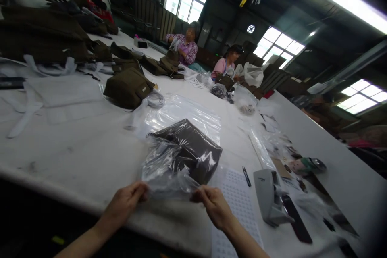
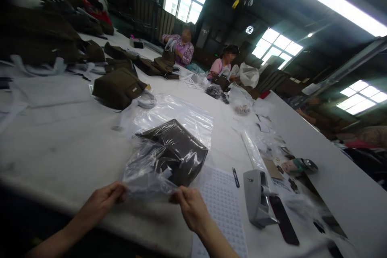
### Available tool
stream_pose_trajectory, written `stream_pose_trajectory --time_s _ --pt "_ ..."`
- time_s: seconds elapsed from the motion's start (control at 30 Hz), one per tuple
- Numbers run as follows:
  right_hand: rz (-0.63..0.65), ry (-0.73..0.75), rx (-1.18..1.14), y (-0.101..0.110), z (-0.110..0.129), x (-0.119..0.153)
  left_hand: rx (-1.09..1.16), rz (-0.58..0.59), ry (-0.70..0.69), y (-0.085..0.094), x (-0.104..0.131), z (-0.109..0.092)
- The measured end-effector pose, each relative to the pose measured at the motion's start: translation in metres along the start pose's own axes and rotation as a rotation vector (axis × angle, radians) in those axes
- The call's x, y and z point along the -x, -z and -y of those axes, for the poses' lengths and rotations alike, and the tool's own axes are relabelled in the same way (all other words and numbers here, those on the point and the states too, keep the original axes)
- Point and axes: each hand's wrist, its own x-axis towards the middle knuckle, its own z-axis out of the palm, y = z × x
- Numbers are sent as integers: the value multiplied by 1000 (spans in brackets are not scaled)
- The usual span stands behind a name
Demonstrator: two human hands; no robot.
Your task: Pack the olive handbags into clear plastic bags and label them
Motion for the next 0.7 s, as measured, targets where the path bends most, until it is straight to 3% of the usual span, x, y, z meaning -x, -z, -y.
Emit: stream_pose_trajectory --time_s 0.07,0.13,0.2,0.27,0.33,0.4,0.5,0.57,0.6,0.67,0.7 --pt "103 -169 -173 -12 9 -1 16 36 98 11 0 3" --pt "113 -254 -125 -22 17 -3 11 77 148 18 3 6" --pt "-37 -142 144 -29 27 -5 27 76 162 20 7 8" --pt "-226 80 433 -29 37 -10 40 61 159 18 8 10" --pt "-327 245 580 -27 45 -19 47 60 161 16 7 13" --pt "-349 301 603 -24 47 -32 81 80 169 18 5 19" --pt "-382 273 599 -25 42 -53 103 90 165 28 7 21" --pt "-389 273 639 -27 36 -63 11 -81 67 35 9 12" --pt "-386 279 673 -29 34 -66 -58 -198 -48 36 9 4" --pt "-368 284 754 -31 31 -69 -219 -355 -374 32 1 -15" --pt "-360 280 799 -32 30 -70 -304 -364 -540 26 -7 -24"
